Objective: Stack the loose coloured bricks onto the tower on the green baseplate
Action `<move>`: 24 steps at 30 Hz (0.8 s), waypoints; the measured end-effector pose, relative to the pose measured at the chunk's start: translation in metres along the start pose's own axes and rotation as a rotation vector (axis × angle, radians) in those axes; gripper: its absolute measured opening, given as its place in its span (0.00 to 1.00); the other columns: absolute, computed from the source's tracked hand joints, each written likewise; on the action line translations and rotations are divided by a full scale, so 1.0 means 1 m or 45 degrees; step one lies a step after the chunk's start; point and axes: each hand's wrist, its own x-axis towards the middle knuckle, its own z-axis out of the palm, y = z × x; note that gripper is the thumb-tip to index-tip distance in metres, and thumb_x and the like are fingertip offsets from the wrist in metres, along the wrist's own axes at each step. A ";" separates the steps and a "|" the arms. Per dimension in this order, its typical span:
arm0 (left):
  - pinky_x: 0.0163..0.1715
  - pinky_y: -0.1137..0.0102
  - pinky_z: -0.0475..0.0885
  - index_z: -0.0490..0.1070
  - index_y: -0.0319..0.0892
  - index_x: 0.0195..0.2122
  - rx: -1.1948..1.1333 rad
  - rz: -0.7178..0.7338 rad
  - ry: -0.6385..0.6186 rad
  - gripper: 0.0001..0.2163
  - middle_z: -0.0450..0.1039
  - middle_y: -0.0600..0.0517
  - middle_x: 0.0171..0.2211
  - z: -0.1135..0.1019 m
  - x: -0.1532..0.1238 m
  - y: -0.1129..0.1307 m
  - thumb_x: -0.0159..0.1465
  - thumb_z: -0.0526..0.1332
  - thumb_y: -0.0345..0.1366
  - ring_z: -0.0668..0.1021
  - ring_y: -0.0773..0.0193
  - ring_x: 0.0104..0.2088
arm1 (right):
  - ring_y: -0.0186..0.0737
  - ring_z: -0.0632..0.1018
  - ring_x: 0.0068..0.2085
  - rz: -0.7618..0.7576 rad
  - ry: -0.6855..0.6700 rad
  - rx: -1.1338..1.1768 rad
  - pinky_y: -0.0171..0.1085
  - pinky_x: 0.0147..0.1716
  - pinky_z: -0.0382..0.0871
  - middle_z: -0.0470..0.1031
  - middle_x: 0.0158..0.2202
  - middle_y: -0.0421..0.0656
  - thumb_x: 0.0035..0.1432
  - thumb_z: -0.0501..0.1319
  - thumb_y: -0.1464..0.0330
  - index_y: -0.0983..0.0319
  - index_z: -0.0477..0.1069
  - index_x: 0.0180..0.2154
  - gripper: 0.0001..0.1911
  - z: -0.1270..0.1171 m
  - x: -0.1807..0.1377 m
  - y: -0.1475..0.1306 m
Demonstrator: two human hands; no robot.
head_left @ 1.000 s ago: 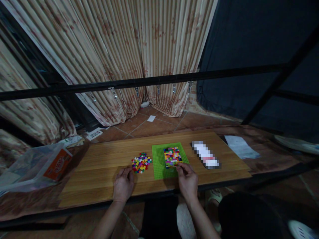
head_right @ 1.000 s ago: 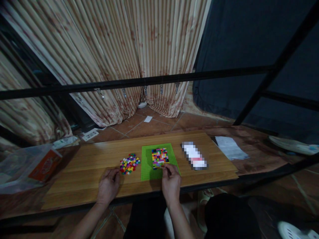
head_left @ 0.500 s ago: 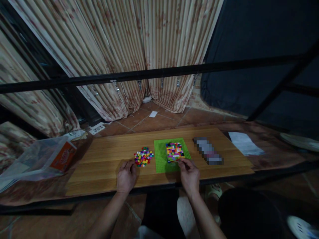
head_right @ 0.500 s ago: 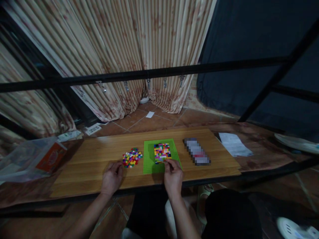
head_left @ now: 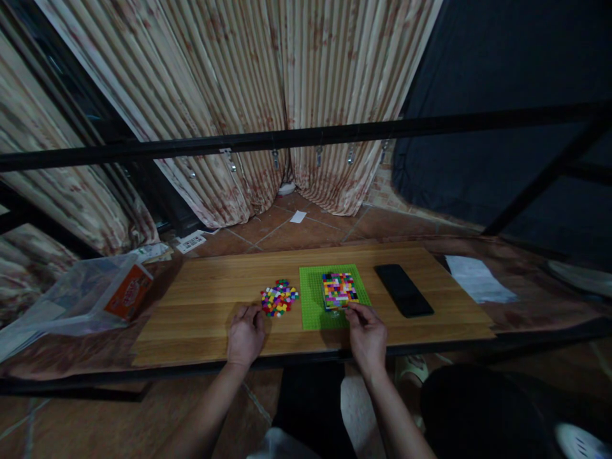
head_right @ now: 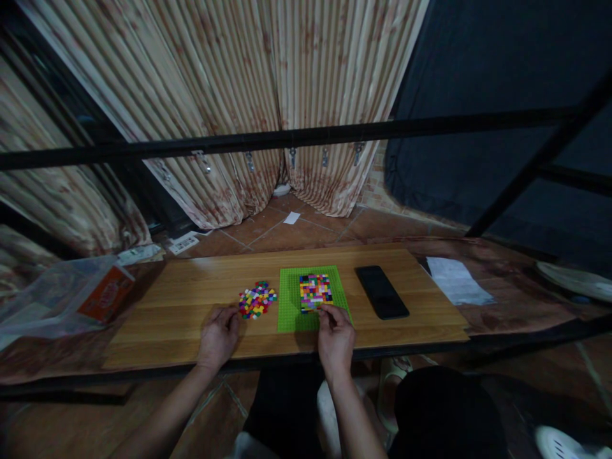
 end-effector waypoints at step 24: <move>0.40 0.65 0.74 0.75 0.43 0.39 0.058 0.021 0.016 0.12 0.76 0.47 0.36 0.002 0.000 -0.003 0.65 0.52 0.37 0.78 0.59 0.36 | 0.47 0.78 0.38 -0.207 0.001 -0.335 0.44 0.41 0.69 0.80 0.35 0.49 0.58 0.56 0.61 0.62 0.79 0.36 0.15 0.004 0.043 -0.003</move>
